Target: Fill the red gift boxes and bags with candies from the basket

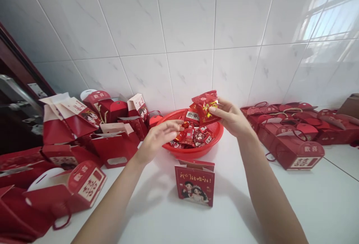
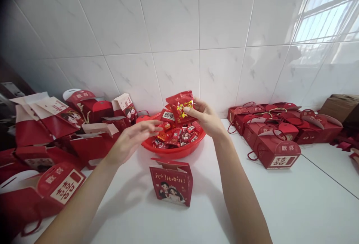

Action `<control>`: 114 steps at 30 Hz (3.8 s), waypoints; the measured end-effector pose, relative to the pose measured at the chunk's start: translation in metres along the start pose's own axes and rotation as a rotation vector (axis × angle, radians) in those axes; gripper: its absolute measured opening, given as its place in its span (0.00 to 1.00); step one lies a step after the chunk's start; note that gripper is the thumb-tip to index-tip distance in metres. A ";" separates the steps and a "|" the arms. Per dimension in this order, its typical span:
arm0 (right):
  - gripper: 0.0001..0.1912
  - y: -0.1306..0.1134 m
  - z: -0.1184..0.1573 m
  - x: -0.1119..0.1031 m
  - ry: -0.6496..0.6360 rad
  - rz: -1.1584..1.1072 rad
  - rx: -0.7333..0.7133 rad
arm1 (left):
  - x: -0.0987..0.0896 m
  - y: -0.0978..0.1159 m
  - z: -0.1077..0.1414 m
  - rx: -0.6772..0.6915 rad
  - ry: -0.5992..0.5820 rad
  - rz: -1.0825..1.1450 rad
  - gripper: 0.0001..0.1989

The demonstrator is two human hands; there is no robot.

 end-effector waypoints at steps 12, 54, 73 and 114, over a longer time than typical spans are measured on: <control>0.08 -0.054 0.044 0.067 -0.518 0.487 0.051 | 0.057 -0.021 0.028 -0.170 -0.159 -0.210 0.15; 0.05 0.002 0.040 0.098 -0.758 1.074 0.535 | 0.067 -0.029 0.024 -0.192 -0.337 0.078 0.31; 0.08 0.004 0.038 0.092 -0.717 1.010 0.537 | 0.064 -0.031 0.023 -0.209 -0.331 0.017 0.28; 0.14 -0.019 0.036 0.065 -0.621 0.874 0.372 | 0.046 -0.043 0.025 -0.125 -0.092 -0.210 0.31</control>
Point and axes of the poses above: each hand's wrist, its own z-axis away from the middle knuckle, its own x-axis out of the palm, y = z × x, the point moved 8 cm from there along -z, towards the middle knuckle, and after that the axes turned 15 degrees about -y, right-handed, at the moved point
